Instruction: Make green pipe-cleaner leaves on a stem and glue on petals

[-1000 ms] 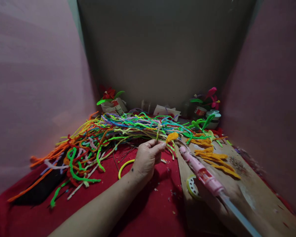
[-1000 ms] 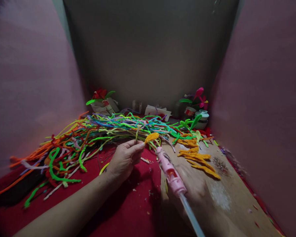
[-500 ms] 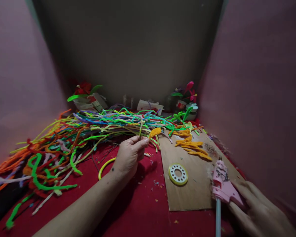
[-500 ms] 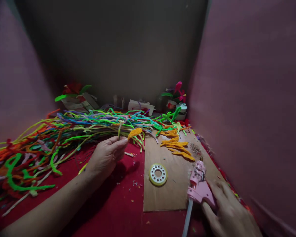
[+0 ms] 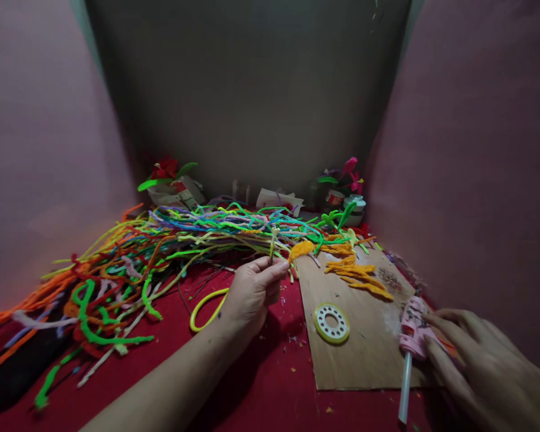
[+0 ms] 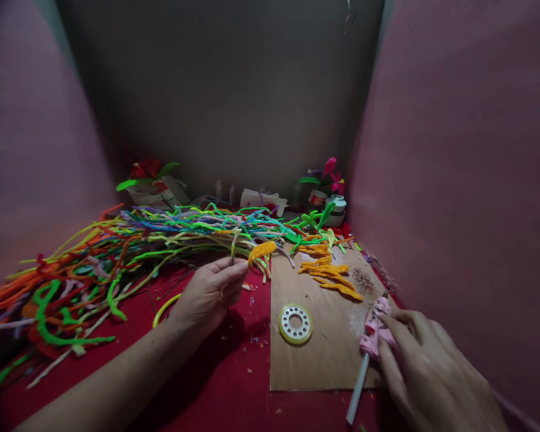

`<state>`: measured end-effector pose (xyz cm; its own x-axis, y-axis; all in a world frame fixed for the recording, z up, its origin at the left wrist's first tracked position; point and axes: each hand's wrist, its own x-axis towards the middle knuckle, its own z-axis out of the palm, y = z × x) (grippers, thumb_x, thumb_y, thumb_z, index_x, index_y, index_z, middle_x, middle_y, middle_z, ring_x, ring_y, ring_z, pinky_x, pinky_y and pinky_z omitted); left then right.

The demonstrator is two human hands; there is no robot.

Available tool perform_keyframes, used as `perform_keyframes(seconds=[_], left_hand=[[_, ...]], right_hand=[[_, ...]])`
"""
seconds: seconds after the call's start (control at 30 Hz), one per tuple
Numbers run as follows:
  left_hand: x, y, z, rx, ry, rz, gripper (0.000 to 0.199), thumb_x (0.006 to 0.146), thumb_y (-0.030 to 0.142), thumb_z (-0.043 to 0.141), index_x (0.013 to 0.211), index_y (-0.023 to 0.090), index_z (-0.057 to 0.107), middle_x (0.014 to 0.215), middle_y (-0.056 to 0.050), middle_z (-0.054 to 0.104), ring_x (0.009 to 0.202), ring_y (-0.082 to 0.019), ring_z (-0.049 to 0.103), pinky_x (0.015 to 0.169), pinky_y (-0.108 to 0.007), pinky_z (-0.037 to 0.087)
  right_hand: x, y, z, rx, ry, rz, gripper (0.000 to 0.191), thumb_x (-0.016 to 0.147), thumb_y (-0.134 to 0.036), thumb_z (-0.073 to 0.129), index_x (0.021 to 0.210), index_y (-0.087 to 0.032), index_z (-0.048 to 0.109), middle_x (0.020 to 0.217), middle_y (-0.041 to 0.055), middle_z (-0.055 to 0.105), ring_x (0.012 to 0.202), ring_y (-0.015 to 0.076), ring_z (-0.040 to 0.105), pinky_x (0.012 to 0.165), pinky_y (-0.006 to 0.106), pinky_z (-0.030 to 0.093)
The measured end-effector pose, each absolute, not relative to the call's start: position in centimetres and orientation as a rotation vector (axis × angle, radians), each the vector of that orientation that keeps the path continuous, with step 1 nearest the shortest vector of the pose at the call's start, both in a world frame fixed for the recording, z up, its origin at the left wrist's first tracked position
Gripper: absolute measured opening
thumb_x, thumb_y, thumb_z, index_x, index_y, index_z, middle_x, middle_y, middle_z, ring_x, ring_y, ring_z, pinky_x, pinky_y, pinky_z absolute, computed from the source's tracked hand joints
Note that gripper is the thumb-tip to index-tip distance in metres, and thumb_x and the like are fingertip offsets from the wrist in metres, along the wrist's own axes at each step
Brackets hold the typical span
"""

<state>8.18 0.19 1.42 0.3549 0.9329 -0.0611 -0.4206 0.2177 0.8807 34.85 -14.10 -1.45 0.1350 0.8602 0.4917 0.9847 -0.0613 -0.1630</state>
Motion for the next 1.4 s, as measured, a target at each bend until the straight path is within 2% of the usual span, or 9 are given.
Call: perform_keyframes(seconds=[0.1, 0.23, 0.37, 0.67, 0.8, 0.93, 1.0, 1.2, 1.4], left_hand=[[8.4, -0.5, 1.7, 0.851, 0.635, 0.994, 0.023, 0.067, 0.025, 0.071, 0.068, 0.013, 0.051, 0.051, 0.009, 0.033, 0.04, -0.001, 0.018, 0.04, -0.018, 0.01], [8.5, -1.2, 1.7, 0.81, 0.604, 0.921, 0.023, 0.067, 0.026, 0.071, 0.069, 0.013, 0.051, 0.052, 0.009, 0.034, 0.04, 0.0, 0.017, 0.04, -0.018, 0.01], [8.7, -1.5, 1.4, 0.79, 0.57, 0.858, 0.021, 0.069, 0.025, 0.069, 0.068, 0.013, 0.052, 0.051, 0.009, 0.031, 0.04, -0.001, 0.015, 0.04, -0.018, 0.01], [9.2, -1.9, 0.8, 0.79, 0.579, 0.802, 0.023, 0.069, 0.026, 0.069, 0.067, 0.014, 0.049, 0.047, 0.01, 0.028, 0.04, -0.001, 0.012, 0.04, -0.019, 0.007], [9.3, -2.0, 0.8, 0.895, 0.621, 0.822, 0.025, 0.073, 0.036, 0.066, 0.071, 0.015, 0.052, 0.047, 0.011, 0.027, 0.04, -0.002, 0.013, 0.041, -0.02, 0.01], [9.5, -2.2, 1.3, 1.054, 0.67, 0.974, 0.03, 0.082, 0.047, 0.052, 0.083, 0.017, 0.054, 0.056, 0.006, 0.045, 0.04, -0.003, 0.022, 0.041, -0.02, 0.015], [9.5, -2.1, 1.5, 1.141, 0.717, 1.024, 0.027, 0.084, 0.043, 0.05, 0.089, 0.017, 0.056, 0.061, 0.004, 0.05, 0.042, -0.003, 0.026, 0.041, -0.019, 0.016], [9.3, -2.0, 1.5, 1.321, 0.818, 1.047, 0.02, 0.081, 0.034, 0.056, 0.076, 0.015, 0.061, 0.052, 0.006, 0.039, 0.046, -0.005, 0.031, 0.046, -0.019, 0.023], [9.3, -2.1, 1.3, 1.385, 0.832, 1.074, 0.019, 0.08, 0.033, 0.058, 0.075, 0.015, 0.061, 0.056, 0.003, 0.049, 0.051, -0.008, 0.04, 0.051, -0.021, 0.032]], right_hand=[[30.6, -11.5, 0.7, -1.605, -1.751, 0.076, 0.027, 0.081, -0.037, 0.049, 0.088, -0.024, 0.071, 0.094, 0.0083, 0.069, 0.082, 0.0246, 0.065, 0.063, 0.033, 0.051], [25.4, -7.1, 1.6, -1.392, -1.32, 0.879, 0.026, 0.073, -0.037, 0.062, 0.093, -0.022, 0.072, 0.071, 0.0038, 0.069, 0.064, 0.0185, 0.06, 0.059, 0.03, 0.047], [23.2, -4.4, 0.7, -1.03, -0.963, 1.24, 0.02, 0.064, -0.028, 0.074, 0.083, -0.02, 0.073, 0.069, -0.0005, 0.065, 0.056, 0.0094, 0.049, 0.055, 0.023, 0.038], [22.5, -4.0, 0.7, -0.845, -0.766, 1.415, 0.017, 0.053, -0.021, 0.079, 0.065, -0.016, 0.068, 0.059, -0.001, 0.058, 0.052, 0.0083, 0.046, 0.051, 0.021, 0.035], [22.5, -4.0, 0.7, -0.875, -0.791, 1.359, 0.017, 0.053, -0.022, 0.079, 0.062, -0.016, 0.067, 0.057, -0.001, 0.057, 0.051, 0.0093, 0.045, 0.051, 0.023, 0.036], [23.1, -4.1, 0.5, -0.918, -0.809, 1.217, 0.016, 0.057, -0.024, 0.078, 0.063, -0.015, 0.067, 0.057, -0.0008, 0.057, 0.052, 0.0098, 0.045, 0.053, 0.024, 0.036], [23.3, -4.2, 0.5, -0.926, -0.81, 1.186, 0.015, 0.058, -0.024, 0.078, 0.063, -0.016, 0.066, 0.056, -0.0009, 0.056, 0.051, 0.0099, 0.045, 0.052, 0.025, 0.035], [22.9, -4.8, 0.9, -0.875, -0.845, 1.181, 0.013, 0.062, -0.025, 0.077, 0.068, -0.017, 0.068, 0.062, -0.0003, 0.058, 0.056, 0.0108, 0.047, 0.056, 0.025, 0.038], [22.5, -5.0, 1.1, -0.897, -0.85, 1.132, 0.012, 0.065, -0.026, 0.075, 0.069, -0.018, 0.068, 0.062, -0.0018, 0.057, 0.055, 0.0089, 0.044, 0.052, 0.023, 0.035]])
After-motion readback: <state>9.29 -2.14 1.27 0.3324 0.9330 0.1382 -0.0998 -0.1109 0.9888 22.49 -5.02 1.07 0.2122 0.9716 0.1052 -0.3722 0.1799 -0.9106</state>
